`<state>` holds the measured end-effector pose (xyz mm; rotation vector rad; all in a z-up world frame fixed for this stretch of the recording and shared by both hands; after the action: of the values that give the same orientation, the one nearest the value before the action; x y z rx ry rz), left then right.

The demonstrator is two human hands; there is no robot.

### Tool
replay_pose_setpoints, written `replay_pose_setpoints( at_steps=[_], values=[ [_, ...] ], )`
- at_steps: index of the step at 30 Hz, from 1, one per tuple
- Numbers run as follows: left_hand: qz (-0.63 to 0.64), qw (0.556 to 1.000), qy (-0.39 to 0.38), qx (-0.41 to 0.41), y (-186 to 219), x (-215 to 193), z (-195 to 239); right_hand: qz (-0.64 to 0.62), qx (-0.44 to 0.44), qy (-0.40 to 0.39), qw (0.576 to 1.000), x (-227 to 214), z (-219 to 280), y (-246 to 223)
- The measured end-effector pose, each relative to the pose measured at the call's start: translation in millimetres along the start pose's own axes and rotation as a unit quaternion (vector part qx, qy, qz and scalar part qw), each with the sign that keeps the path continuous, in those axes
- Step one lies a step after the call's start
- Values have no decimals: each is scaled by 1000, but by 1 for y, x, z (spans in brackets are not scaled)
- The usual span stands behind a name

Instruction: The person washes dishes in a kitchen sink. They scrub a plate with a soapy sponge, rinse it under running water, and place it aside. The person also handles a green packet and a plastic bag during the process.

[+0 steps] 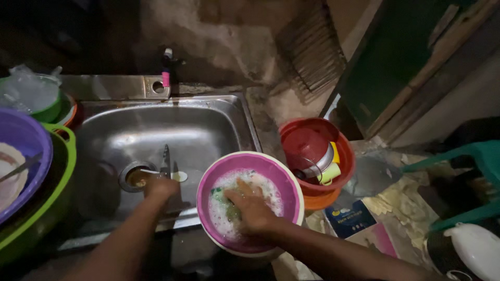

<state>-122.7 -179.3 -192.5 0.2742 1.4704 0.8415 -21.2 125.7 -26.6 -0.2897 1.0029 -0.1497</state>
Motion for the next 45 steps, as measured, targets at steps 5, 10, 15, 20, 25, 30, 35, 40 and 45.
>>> replay_pose_setpoints(
  at_steps=[5, 10, 15, 20, 25, 30, 35, 40, 45],
  values=[
    [-8, 1000, -1, -8, 0, 15, 0, -26, -19, 97, 995, 5, -48, 3],
    [72, 997, -2, -15, -5, 28, -14, -44, 31, 144, 988, -1, -73, 10],
    [-153, 968, -194, 39, -33, 54, -46, -32, -31, 226, 973, -14, -82, 19],
    [-142, 975, -170, 17, -47, 70, -35, -70, -60, 262, 961, -9, -92, 22],
    [-197, 962, -144, 125, -33, 69, -39, -85, -111, 285, 948, -16, -80, 21],
    [-246, 934, -139, 220, -29, 65, -54, -71, -95, 262, 958, -16, -77, 16],
    [-265, 931, -153, 201, -18, 38, -47, -75, -85, 252, 961, -12, -84, 21],
    [-311, 923, -150, 168, -24, 10, 7, -115, -120, 266, 949, -13, -86, 25],
    [-214, 952, -217, 32, -51, 21, 11, -47, 2, 210, 977, -7, -84, 36]
  ],
)
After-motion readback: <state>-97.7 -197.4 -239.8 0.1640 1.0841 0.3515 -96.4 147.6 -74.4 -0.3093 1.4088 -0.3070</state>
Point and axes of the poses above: each hand's wrist, its own z-axis away from the middle knuckle, its own x-axis out of the palm, y = z × x, the point moved 3 cm from there along -z, towards the middle knuckle, and after that the axes turned 15 degrees about x, right-handed, at the moved point
